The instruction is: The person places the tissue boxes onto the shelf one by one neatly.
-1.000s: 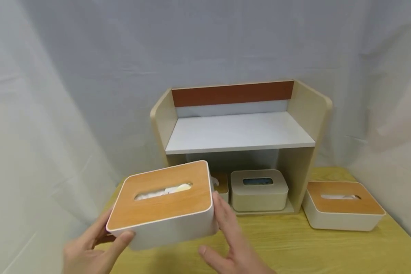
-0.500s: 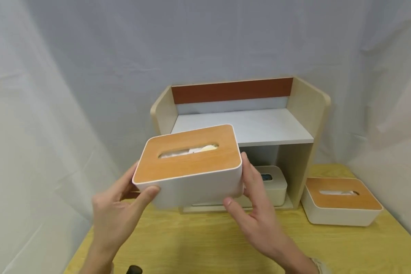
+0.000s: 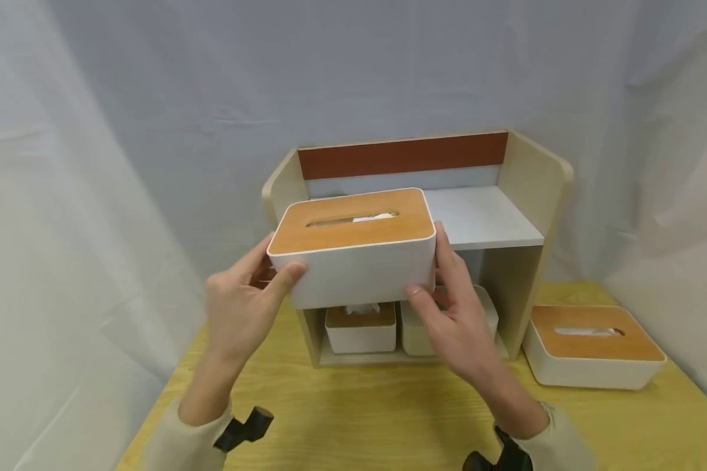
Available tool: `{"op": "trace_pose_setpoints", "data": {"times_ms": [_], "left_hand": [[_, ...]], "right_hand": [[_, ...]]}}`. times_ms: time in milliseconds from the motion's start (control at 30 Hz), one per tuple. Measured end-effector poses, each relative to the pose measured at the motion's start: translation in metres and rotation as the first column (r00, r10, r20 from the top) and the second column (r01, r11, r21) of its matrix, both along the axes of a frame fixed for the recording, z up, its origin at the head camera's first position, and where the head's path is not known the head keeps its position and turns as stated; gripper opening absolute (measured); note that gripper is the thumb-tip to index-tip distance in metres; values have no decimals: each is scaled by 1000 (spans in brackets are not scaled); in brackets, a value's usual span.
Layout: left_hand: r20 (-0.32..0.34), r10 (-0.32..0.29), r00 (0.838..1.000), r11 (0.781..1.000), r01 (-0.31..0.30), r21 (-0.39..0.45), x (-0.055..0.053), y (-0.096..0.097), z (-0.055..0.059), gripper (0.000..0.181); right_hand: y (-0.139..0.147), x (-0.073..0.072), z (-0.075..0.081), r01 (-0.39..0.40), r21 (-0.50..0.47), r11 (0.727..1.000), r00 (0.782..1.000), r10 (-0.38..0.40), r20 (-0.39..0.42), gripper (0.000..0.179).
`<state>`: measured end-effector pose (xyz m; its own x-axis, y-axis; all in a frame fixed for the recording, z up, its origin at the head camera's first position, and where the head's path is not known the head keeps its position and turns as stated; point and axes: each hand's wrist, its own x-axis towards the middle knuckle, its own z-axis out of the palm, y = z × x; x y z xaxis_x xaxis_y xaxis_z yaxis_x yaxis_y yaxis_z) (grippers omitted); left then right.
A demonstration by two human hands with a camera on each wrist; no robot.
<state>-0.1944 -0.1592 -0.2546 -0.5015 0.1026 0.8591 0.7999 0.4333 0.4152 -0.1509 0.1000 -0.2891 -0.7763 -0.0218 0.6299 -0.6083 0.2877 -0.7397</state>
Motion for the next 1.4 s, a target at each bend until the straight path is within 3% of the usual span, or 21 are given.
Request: {"op": "trace_pose_setpoints", "data": {"times_ms": [333, 500, 667, 800, 1000, 1233, 1400], "left_hand": [[-38, 55, 998, 998, -56, -22, -21, 13, 5, 56], [58, 81, 995, 995, -77, -61, -26, 17, 9, 51], [212, 86, 973, 994, -69, -86, -24, 17, 8, 51], [267, 60, 962, 996, -42, -74, -27, 17, 5, 54], [254, 42, 966, 998, -30, -49, -37, 19, -3, 56], [242, 77, 967, 996, -62, -68, -47, 26, -10, 57], [259, 104, 960, 990, -75, -117, -51, 32, -8, 62]], "right_hand": [[9, -19, 6, 35, -23, 999, 992, -32, 121, 76], [11, -30, 8, 55, 9, 998, 995, -56, 81, 75], [12, -45, 10, 85, 53, 995, 995, -88, 47, 75], [12, -55, 12, 99, 88, 991, 994, -102, 34, 76], [10, -65, 15, 135, 126, 983, 990, -140, 30, 75], [9, -74, 16, 160, 123, 979, 984, -168, 58, 70], [7, -78, 17, 189, 121, 975, 980, -194, 36, 68]]}}
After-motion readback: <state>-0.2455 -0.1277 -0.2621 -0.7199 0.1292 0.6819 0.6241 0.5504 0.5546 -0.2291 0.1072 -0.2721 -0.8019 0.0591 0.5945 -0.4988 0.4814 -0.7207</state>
